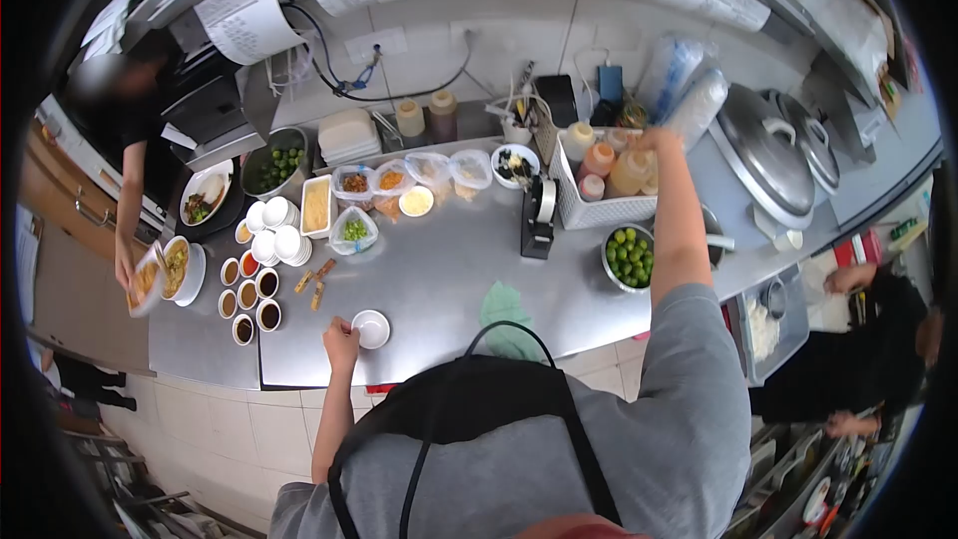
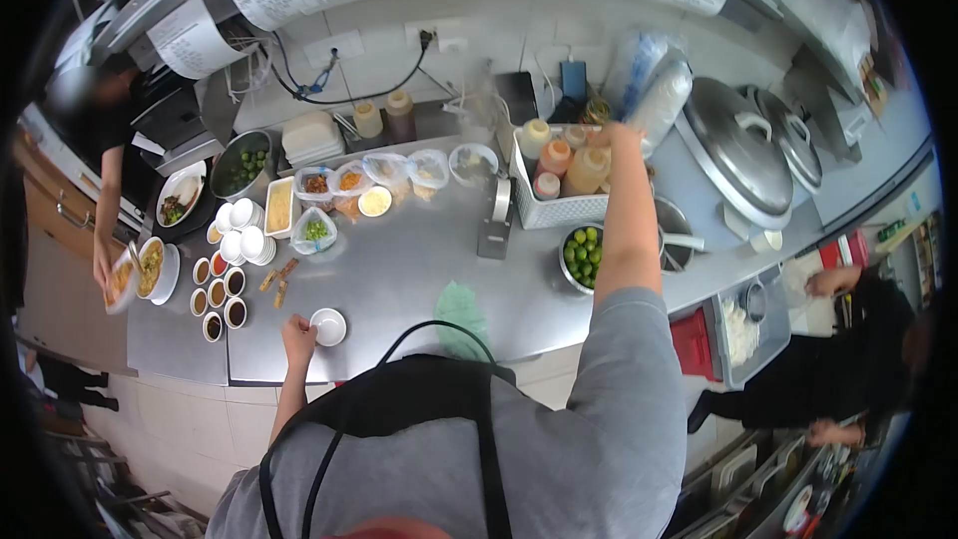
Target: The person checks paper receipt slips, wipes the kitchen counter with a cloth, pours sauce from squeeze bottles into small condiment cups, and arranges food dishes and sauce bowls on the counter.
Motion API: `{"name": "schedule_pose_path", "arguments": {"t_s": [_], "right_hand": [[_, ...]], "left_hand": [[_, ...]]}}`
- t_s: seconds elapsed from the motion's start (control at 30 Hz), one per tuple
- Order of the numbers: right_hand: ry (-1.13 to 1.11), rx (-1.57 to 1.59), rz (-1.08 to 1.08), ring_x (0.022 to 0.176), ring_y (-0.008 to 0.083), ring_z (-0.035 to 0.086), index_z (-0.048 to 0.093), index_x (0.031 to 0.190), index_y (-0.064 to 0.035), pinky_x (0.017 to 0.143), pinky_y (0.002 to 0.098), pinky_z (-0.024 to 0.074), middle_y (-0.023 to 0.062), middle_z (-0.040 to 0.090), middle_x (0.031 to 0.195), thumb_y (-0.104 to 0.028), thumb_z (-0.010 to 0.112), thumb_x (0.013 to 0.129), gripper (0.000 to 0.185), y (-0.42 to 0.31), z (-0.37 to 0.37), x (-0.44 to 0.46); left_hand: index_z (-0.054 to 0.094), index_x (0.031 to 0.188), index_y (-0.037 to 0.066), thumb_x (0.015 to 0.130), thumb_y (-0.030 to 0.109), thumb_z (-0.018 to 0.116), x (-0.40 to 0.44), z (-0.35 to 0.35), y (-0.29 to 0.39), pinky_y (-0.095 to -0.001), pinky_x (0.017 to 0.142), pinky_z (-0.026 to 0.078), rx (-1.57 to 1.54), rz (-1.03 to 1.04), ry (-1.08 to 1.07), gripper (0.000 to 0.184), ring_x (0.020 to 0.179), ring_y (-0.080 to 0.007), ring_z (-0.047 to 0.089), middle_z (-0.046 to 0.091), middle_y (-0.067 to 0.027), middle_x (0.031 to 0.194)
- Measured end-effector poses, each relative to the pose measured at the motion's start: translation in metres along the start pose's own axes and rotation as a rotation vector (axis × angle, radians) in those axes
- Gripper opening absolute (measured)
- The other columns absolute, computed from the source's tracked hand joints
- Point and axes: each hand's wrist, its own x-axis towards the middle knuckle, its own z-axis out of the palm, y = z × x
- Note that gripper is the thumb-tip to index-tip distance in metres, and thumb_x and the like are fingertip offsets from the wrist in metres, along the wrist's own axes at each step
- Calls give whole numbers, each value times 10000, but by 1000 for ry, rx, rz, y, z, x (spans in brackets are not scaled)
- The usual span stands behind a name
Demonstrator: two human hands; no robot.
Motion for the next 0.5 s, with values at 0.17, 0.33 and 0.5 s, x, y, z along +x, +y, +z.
{"name": "schedule_pose_path", "arguments": {"t_s": [0.17,0.33,0.5], "right_hand": [[62,51,12,1132,280,421,416,1201,-193,898,641,135,64,505,1169,-352,650,633,634,-5,4,-19],[610,599,-83,1074,270,465,300,1256,-208,914,571,210,78,554,1064,-218,728,518,853,16,-11,-108],[1560,987,-547,967,294,504,290,1251,-114,870,352,357,158,504,1065,-115,696,640,734,-13,-28,-177]], "left_hand": [[488,661,-18,622,-3,561,-9,5,8,-325,512,438,-52,-3,-2,83,525,-248,560,546,-139,569],[491,676,-20,632,1,568,-12,8,-7,-308,506,446,-106,-28,7,91,532,-223,562,551,-124,588],[499,732,-12,677,5,564,-13,-7,13,-262,505,471,-388,-239,-109,87,550,-173,563,547,-88,642]]}}
